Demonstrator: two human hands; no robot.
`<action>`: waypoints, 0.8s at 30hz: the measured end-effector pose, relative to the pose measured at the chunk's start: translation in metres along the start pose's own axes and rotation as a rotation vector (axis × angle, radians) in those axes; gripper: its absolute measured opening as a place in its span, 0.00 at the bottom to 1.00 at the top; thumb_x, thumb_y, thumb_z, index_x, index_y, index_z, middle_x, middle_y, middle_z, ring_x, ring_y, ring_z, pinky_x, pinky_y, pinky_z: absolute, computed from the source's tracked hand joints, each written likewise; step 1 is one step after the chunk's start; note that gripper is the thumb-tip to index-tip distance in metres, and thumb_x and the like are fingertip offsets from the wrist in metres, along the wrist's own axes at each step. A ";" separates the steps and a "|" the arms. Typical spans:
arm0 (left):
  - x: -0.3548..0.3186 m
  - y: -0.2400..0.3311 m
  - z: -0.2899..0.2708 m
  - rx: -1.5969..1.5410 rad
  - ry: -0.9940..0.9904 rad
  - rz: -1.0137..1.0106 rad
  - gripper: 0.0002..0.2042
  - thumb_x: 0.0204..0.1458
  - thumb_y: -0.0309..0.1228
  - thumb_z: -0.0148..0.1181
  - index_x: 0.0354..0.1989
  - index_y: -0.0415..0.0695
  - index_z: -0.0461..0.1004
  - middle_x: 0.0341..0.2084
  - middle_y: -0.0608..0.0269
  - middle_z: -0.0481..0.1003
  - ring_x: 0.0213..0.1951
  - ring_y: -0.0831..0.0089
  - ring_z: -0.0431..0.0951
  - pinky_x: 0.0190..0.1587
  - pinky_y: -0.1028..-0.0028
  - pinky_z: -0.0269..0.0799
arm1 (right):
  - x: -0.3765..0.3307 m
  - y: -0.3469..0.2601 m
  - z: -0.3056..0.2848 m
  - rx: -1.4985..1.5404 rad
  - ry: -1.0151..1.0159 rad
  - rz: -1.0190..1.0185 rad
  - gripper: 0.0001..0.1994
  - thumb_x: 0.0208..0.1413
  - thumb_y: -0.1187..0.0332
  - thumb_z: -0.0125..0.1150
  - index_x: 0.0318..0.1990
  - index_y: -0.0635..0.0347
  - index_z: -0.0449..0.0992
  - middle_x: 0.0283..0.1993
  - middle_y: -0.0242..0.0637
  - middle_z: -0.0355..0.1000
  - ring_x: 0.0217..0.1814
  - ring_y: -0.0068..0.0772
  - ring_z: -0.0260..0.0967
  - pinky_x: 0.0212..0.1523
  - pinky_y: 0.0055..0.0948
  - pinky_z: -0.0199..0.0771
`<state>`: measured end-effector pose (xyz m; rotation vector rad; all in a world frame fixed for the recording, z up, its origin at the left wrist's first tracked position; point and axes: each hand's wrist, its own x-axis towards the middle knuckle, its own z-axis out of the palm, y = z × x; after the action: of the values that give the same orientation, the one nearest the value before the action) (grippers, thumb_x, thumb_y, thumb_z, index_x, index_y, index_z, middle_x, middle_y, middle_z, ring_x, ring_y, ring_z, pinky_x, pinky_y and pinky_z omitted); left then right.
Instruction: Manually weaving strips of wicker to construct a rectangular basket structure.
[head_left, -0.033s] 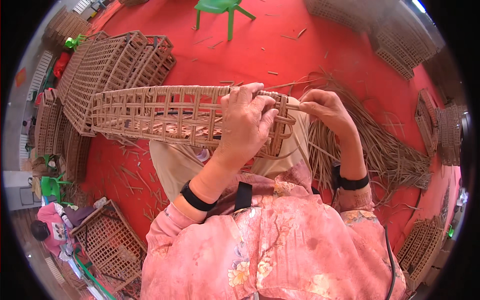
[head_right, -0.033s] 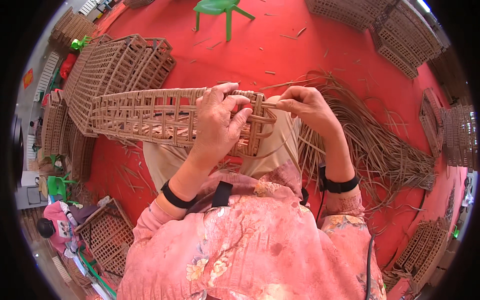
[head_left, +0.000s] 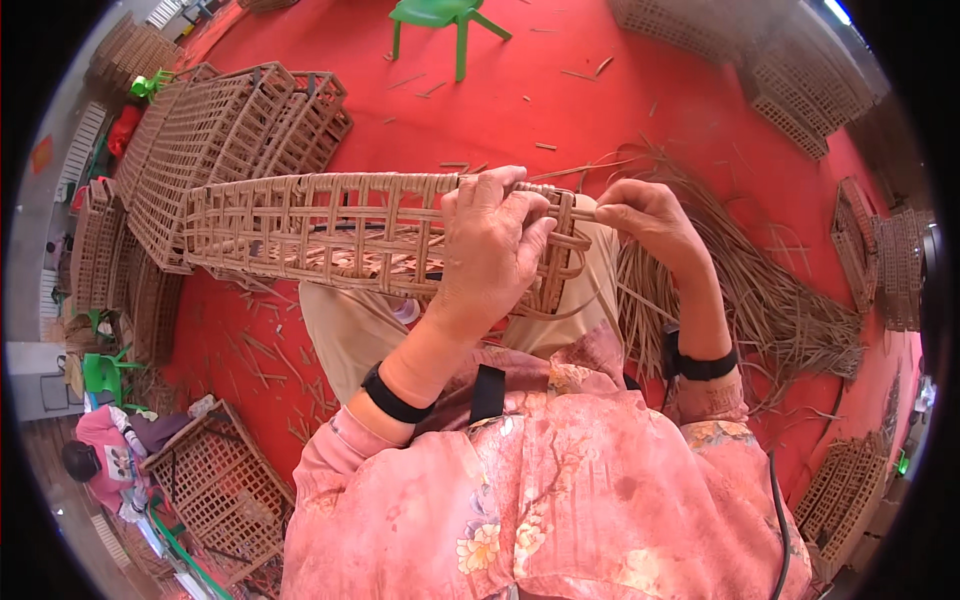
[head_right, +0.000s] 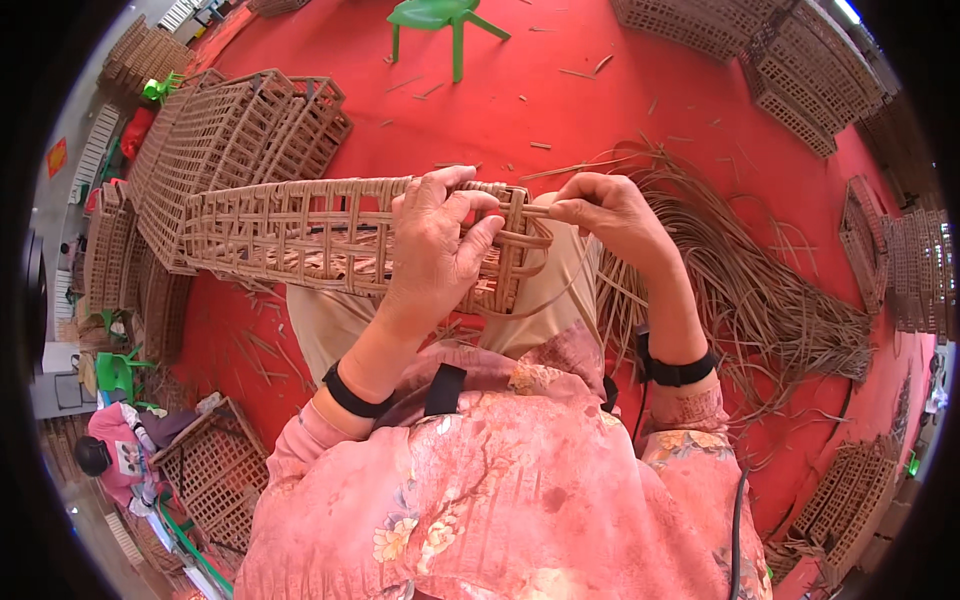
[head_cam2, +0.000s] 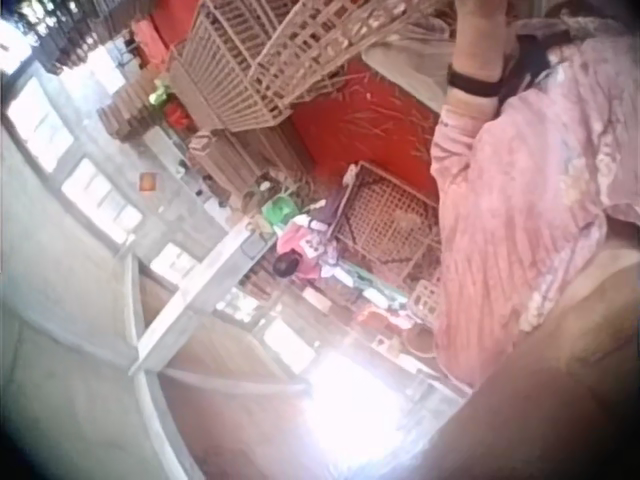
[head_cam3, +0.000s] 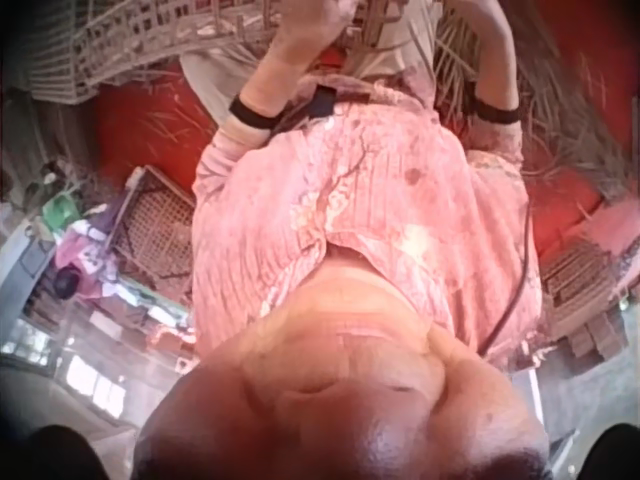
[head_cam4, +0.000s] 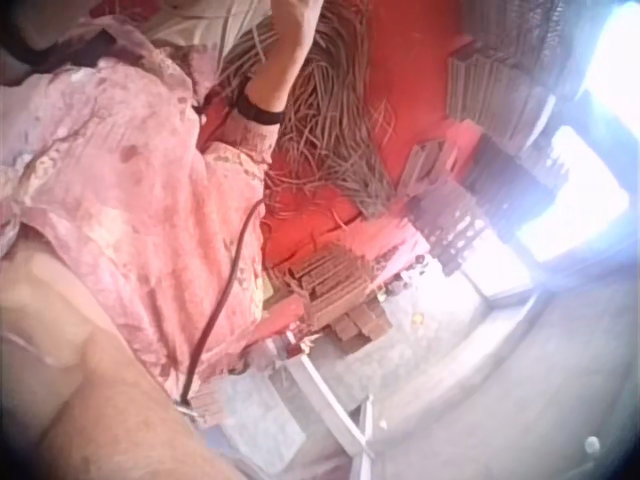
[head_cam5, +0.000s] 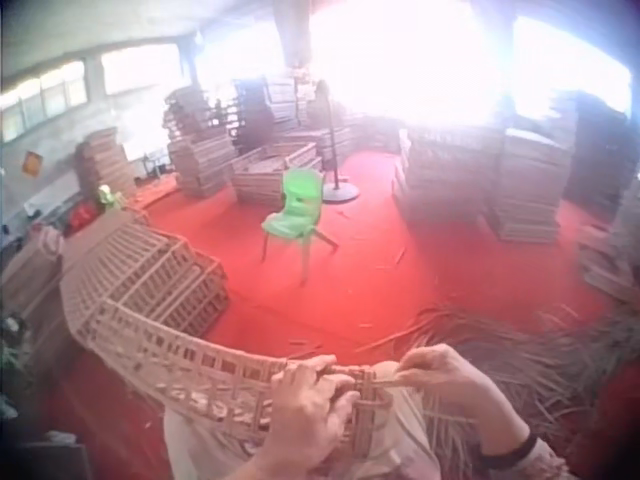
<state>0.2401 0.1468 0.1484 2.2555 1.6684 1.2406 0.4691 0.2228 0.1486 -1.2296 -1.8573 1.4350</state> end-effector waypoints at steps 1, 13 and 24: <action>0.000 0.000 0.001 -0.015 0.012 -0.020 0.08 0.50 0.32 0.67 0.37 0.45 0.79 0.48 0.57 0.73 0.52 0.59 0.71 0.56 0.59 0.60 | 0.002 0.000 0.002 0.067 -0.034 -0.028 0.10 0.57 0.64 0.67 0.35 0.62 0.80 0.26 0.24 0.70 0.28 0.14 0.63 0.29 0.19 0.65; 0.003 -0.009 -0.007 -0.114 0.003 -0.193 0.07 0.50 0.30 0.68 0.29 0.43 0.74 0.46 0.57 0.75 0.50 0.60 0.72 0.55 0.60 0.61 | -0.002 -0.014 0.031 -0.016 0.129 -0.100 0.10 0.56 0.65 0.67 0.36 0.65 0.80 0.28 0.26 0.71 0.31 0.16 0.64 0.31 0.22 0.66; -0.005 -0.019 -0.005 -0.040 0.161 -0.103 0.06 0.49 0.26 0.67 0.31 0.45 0.75 0.44 0.59 0.75 0.47 0.61 0.74 0.52 0.61 0.62 | -0.016 0.014 -0.001 0.096 0.072 -0.056 0.07 0.57 0.67 0.67 0.34 0.62 0.79 0.25 0.21 0.66 0.27 0.12 0.61 0.28 0.19 0.63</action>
<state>0.2217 0.1485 0.1391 2.0676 1.7704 1.4513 0.4825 0.2101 0.1379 -1.1592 -1.7404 1.4138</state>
